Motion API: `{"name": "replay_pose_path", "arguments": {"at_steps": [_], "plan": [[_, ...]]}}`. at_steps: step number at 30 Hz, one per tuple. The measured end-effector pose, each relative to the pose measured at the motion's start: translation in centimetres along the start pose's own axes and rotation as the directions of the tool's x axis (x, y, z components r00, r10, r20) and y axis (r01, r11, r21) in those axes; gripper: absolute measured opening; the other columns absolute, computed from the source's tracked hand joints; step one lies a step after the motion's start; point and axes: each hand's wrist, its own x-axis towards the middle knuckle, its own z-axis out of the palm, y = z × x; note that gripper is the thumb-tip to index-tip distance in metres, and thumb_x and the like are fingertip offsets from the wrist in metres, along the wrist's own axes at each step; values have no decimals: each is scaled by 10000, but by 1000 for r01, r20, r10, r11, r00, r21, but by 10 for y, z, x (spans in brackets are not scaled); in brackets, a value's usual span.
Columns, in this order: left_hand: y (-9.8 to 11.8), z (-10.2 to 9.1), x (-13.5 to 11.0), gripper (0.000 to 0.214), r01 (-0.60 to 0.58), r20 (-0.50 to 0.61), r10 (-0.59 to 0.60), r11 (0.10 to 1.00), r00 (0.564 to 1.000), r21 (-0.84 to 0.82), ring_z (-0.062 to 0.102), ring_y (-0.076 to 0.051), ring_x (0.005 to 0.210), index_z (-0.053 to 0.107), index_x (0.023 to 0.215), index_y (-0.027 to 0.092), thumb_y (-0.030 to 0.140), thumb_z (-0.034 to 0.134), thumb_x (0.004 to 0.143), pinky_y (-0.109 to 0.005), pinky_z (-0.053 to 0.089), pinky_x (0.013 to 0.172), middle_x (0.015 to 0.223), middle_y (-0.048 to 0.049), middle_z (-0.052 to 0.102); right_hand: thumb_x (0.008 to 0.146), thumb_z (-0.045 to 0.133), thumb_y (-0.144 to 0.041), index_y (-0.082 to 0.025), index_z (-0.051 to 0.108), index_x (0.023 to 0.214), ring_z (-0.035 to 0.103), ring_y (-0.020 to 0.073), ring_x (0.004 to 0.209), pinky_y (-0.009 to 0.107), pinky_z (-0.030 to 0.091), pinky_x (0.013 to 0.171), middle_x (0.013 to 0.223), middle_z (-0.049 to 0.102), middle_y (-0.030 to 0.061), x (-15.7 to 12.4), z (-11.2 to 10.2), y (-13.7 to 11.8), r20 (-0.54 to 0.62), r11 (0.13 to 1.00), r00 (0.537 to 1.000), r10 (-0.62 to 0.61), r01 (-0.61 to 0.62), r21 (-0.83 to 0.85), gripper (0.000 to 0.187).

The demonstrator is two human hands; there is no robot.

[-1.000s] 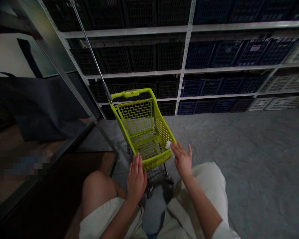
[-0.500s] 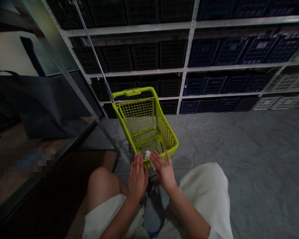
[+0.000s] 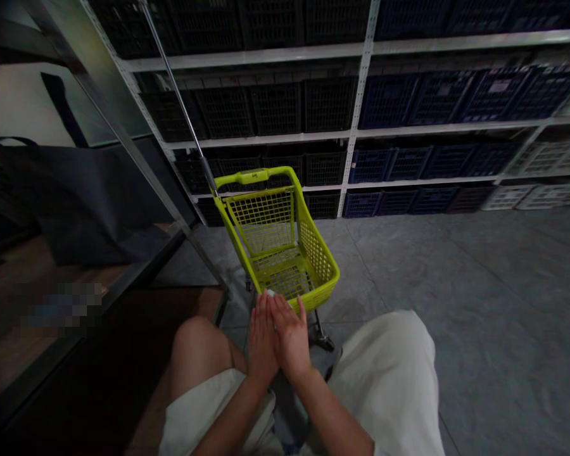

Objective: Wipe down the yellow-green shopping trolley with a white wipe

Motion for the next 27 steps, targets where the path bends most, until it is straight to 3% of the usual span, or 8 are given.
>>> {"name": "replay_pose_path", "arguments": {"at_steps": [2,5,10,14,18,20,24,27], "plan": [[-5,0,0,770,-7,10,7,1000,1000,-2,350,-254,1460,19,1579,124,69,398,911,-432,390,1159,1560,-156,402,751,377,17,-231,422,1475,488,144,1363,438,19,1242,1421,583,52,-1,-6,6,46,997,997,-68,67,22,765],[-10,-2,1,780,-22,44,24,999,999,-33,329,-247,1471,16,1579,124,68,412,910,-429,387,1158,1572,-157,379,736,361,35,-261,438,1463,484,162,1368,506,14,1231,1402,601,43,-2,-31,53,70,992,991,-116,119,-43,789],[-6,-6,4,813,-21,41,24,998,999,-65,301,-257,1483,4,1579,128,56,435,894,-437,378,1163,1580,-164,361,720,373,30,-263,532,1384,472,221,1381,575,52,1208,1379,620,34,-1,-64,127,-51,964,995,80,-91,-250,744],[1,-5,4,838,4,48,0,998,999,-68,281,-259,1491,-25,1575,117,58,447,885,-445,379,1162,1594,-169,330,727,376,21,-240,510,1403,490,227,1366,570,18,1209,1391,608,64,-1,-39,93,-153,945,973,171,-206,-255,737],[-2,0,0,838,-8,29,9,998,1000,-57,286,-251,1489,-24,1575,115,56,436,877,-447,383,1160,1583,-168,353,755,388,-3,-191,389,1487,448,160,1396,436,45,1234,1457,546,76,-6,-3,20,-26,995,1000,-9,6,-101,755],[-5,1,-1,824,-17,19,18,999,1000,-46,305,-245,1482,-15,1577,126,49,419,881,-440,387,1158,1571,-161,379,772,390,-9,-185,358,1502,422,134,1410,398,40,1235,1472,532,69,-7,-1,10,38,995,995,-94,96,-42,752],[-11,-3,1,785,-27,56,30,998,998,-55,307,-252,1481,31,1580,126,64,418,900,-432,377,1164,1583,-160,358,755,362,27,-232,420,1468,428,162,1410,491,2,1228,1440,566,46,-3,-32,64,69,983,986,-150,157,-96,760],[-9,-7,4,793,-31,67,36,998,997,-62,295,-259,1486,18,1579,117,69,429,903,-442,371,1169,1586,-168,347,729,376,31,-243,496,1416,469,207,1383,544,62,1215,1395,607,48,1,-58,119,-40,971,999,14,-23,-238,749]]}}
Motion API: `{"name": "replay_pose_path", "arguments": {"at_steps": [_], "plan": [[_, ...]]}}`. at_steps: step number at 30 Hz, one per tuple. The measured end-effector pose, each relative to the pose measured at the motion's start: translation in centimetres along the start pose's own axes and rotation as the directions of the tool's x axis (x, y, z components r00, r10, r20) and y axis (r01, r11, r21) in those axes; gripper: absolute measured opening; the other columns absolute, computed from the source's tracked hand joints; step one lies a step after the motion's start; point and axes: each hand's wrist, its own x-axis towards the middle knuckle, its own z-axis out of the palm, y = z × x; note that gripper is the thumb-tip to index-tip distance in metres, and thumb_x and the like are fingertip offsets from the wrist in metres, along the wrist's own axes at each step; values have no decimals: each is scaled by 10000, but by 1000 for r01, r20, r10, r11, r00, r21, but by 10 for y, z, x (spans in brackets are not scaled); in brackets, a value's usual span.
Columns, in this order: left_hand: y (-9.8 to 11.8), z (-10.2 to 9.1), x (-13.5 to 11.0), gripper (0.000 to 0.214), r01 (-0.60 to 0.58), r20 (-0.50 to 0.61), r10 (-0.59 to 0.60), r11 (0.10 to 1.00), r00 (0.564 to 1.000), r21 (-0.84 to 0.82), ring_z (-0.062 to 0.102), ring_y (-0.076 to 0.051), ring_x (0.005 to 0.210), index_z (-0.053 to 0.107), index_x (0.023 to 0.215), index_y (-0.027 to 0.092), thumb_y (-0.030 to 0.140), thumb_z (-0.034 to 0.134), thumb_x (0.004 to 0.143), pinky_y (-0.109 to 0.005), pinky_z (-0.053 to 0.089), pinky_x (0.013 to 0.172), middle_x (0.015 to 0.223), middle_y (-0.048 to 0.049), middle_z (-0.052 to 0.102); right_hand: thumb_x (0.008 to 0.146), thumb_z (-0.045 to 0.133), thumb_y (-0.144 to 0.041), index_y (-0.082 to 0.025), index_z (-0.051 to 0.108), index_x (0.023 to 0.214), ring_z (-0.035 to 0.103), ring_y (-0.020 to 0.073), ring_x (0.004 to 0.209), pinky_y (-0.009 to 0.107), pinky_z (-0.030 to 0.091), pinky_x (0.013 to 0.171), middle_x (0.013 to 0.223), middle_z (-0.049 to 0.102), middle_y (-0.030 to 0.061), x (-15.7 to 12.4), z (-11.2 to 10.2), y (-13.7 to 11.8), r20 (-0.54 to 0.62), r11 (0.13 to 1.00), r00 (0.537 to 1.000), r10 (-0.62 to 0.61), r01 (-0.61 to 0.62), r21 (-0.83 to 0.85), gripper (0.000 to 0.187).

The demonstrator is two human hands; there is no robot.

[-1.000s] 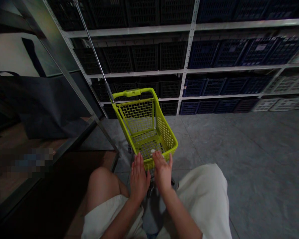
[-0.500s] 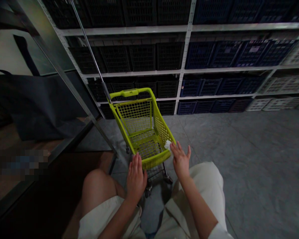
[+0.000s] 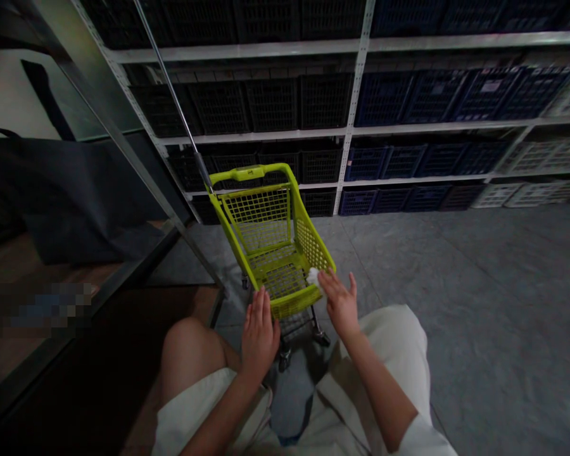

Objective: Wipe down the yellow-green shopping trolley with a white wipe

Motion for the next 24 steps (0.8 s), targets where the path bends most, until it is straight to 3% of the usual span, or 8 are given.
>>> {"name": "replay_pose_path", "arguments": {"at_steps": [2,4,9,11,15,20,22,24], "plan": [[4,-1,2,815,15,-1,-15,1000,1000,-7,285,-259,1489,-8,1578,120,64,435,896,-449,369,1170,1589,-168,340,719,388,29,-247,527,1391,483,227,1372,564,85,1206,1369,629,47,2,-1,12,-49,990,992,120,-123,-66,740],[8,0,2,830,31,-3,-31,999,1000,-22,279,-256,1492,-30,1576,125,58,433,890,-450,371,1169,1596,-167,326,726,389,24,-233,524,1393,484,231,1371,564,74,1208,1377,622,56,1,5,-6,-66,983,984,163,-168,-70,728],[10,8,1,825,33,-28,-33,999,999,1,296,-255,1484,-41,1573,120,62,417,889,-447,384,1163,1578,-169,363,786,382,-11,-193,440,1456,447,169,1397,458,21,1231,1446,558,72,-8,29,-104,15,991,1000,-12,10,136,697],[7,9,0,801,29,-42,-28,999,999,25,320,-247,1474,-22,1577,133,55,393,896,-440,384,1164,1565,-159,391,790,385,-18,-193,415,1472,426,150,1409,437,19,1233,1454,550,69,-8,30,-119,51,977,995,-86,74,198,705],[-1,5,1,774,2,-6,-2,1000,1000,6,301,-247,1483,19,1579,123,74,406,910,-431,377,1166,1585,-165,352,741,374,27,-228,440,1462,411,162,1421,500,28,1227,1430,576,53,-3,15,-69,101,976,980,-171,154,155,767],[2,1,3,795,0,-12,0,1000,1000,-12,306,-263,1480,22,1579,118,57,422,895,-439,378,1164,1586,-178,343,719,396,27,-256,558,1366,469,235,1383,599,91,1195,1348,643,49,8,-5,20,-2,995,997,82,-82,-50,725],[6,1,4,805,11,-15,-12,1000,1000,-21,295,-265,1484,22,1579,115,52,429,888,-442,380,1162,1588,-177,340,728,400,24,-248,576,1341,460,253,1389,614,66,1191,1346,645,51,8,-4,17,-39,984,986,163,-165,-70,694],[10,2,4,808,26,-11,-27,999,1000,-34,276,-264,1492,29,1578,111,51,433,881,-443,378,1165,1596,-174,324,742,397,24,-241,556,1357,446,247,1400,599,25,1198,1373,625,57,4,5,-13,-40,984,984,172,-174,-36,689]]}}
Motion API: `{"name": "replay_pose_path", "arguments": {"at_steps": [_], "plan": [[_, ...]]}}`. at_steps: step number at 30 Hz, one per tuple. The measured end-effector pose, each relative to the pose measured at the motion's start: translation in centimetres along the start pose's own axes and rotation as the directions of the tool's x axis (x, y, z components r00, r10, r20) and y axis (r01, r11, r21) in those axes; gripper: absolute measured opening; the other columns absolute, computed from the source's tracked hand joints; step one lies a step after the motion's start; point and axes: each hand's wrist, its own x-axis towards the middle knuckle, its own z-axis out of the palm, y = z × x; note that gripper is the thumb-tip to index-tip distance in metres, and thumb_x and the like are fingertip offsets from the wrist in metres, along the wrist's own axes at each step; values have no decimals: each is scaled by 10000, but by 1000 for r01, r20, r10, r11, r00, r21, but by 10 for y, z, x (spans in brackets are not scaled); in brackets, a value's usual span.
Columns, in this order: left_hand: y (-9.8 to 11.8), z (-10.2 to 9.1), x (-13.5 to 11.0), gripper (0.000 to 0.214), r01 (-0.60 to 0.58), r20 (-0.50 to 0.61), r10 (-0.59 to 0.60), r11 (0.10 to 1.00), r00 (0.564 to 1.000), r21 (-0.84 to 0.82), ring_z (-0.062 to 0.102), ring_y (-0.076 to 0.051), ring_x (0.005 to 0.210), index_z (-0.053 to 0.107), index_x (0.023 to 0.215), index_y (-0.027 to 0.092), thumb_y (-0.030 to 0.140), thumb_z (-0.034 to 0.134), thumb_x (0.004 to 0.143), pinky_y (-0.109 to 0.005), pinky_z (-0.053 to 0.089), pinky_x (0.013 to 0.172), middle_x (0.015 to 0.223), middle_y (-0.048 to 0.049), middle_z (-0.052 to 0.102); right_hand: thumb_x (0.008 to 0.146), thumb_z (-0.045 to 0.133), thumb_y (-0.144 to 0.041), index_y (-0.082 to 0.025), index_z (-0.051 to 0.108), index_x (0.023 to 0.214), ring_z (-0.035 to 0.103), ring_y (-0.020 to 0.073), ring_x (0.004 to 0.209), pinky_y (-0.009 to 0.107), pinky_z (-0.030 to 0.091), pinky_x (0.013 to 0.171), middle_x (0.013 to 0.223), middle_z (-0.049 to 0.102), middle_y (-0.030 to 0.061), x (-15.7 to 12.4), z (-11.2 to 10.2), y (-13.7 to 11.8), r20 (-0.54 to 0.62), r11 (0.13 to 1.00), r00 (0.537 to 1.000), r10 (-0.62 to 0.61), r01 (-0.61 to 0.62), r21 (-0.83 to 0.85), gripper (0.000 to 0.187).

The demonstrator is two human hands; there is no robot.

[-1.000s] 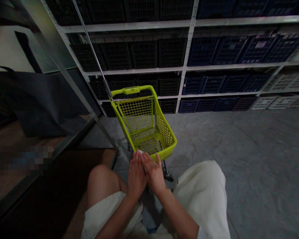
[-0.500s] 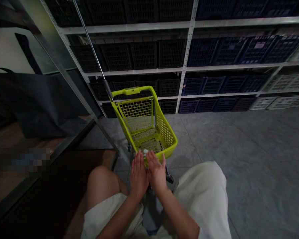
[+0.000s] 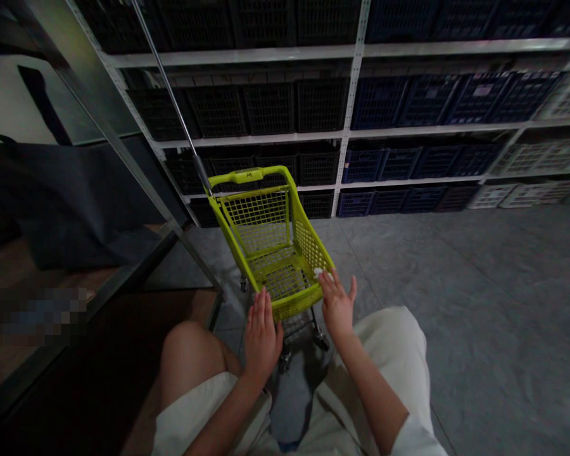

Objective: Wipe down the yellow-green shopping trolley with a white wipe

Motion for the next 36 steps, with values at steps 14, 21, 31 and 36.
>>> {"name": "replay_pose_path", "arguments": {"at_steps": [14,21,31,36], "plan": [[-10,-2,-3,796,-31,15,31,999,999,34,297,-263,1484,7,1579,120,48,410,896,-446,376,1168,1591,-170,337,727,391,28,-256,535,1384,436,220,1407,588,64,1201,1364,633,43,2,-5,15,56,986,985,-164,163,20,729],[1,1,-2,831,8,-1,-8,1000,1000,1,284,-263,1489,-15,1577,123,58,436,881,-454,378,1166,1605,-173,302,754,404,6,-232,502,1410,451,219,1395,546,-2,1216,1362,634,62,-13,13,-45,-21,994,997,-69,70,79,705],[-11,-1,-4,798,-28,20,28,999,999,27,276,-246,1493,31,1579,124,47,416,885,-436,369,1169,1595,-164,329,720,386,35,-250,531,1385,384,205,1440,574,27,1207,1381,620,37,-3,-3,-14,136,959,953,-269,251,134,737],[-2,-2,-1,804,-8,-13,8,1000,1000,5,294,-262,1485,6,1580,128,53,415,892,-443,367,1170,1590,-174,336,724,415,11,-249,588,1330,453,251,1394,615,100,1188,1321,663,50,11,-10,25,22,997,999,-42,43,-60,682]]}}
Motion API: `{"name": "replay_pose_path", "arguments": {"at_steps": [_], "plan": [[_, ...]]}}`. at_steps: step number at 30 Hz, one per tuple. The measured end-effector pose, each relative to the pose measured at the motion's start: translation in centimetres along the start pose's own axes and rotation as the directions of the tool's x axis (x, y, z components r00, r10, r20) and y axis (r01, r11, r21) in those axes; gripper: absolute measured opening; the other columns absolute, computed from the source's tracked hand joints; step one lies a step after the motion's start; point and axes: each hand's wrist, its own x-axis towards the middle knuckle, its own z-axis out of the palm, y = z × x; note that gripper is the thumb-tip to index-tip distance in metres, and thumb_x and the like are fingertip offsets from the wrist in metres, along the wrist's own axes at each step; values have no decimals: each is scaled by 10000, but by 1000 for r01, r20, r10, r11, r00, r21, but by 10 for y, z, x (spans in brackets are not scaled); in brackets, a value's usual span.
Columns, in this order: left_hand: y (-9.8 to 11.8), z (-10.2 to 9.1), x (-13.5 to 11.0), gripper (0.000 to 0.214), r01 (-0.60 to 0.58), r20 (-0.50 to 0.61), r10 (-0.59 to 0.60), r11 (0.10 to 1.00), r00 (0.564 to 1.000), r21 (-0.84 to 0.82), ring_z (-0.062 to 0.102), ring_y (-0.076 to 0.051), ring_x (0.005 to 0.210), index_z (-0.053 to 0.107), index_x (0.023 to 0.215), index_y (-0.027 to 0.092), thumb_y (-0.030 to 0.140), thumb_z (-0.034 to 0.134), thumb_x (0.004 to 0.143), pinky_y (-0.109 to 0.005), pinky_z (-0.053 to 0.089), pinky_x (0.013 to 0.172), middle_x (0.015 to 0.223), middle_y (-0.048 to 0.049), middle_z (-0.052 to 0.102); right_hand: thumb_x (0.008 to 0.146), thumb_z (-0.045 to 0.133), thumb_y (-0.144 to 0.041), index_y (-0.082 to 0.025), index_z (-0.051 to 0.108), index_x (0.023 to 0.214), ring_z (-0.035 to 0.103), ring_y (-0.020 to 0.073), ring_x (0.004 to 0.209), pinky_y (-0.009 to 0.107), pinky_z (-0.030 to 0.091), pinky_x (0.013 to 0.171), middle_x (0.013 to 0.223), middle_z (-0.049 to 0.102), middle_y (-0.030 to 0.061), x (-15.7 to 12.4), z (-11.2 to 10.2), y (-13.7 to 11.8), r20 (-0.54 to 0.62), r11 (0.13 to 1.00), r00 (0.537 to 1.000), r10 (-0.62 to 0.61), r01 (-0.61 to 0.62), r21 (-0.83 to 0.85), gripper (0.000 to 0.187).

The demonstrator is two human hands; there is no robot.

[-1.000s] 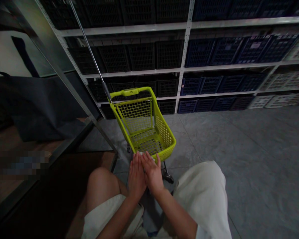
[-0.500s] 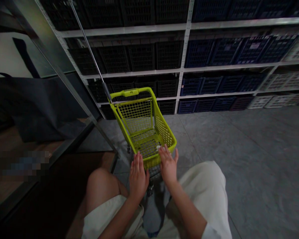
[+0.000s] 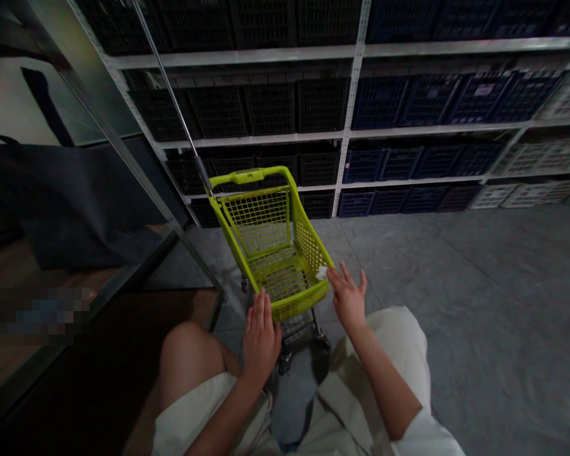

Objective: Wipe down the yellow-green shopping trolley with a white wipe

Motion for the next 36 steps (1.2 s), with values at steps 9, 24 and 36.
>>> {"name": "replay_pose_path", "arguments": {"at_steps": [9,24,36], "plan": [[-3,7,-5,801,-1,-8,1,998,1000,56,320,-248,1475,-7,1580,147,49,401,897,-443,387,1159,1570,-151,387,827,387,-36,-193,406,1481,379,177,1442,474,39,1234,1440,564,67,-34,19,-131,62,922,959,-275,245,299,673],[7,7,-1,839,39,3,-39,999,999,-13,276,-268,1492,-24,1576,125,60,440,880,-463,381,1161,1598,-174,321,768,403,3,-208,475,1431,383,220,1441,528,73,1217,1416,589,65,-27,22,-87,20,975,996,-84,78,209,700],[-3,1,-1,811,-7,-3,7,999,1000,39,317,-263,1476,-30,1574,116,64,424,904,-438,386,1157,1578,-174,360,721,394,31,-246,527,1392,413,234,1423,571,105,1203,1368,629,30,-6,0,3,21,980,984,-178,175,96,739]]}}
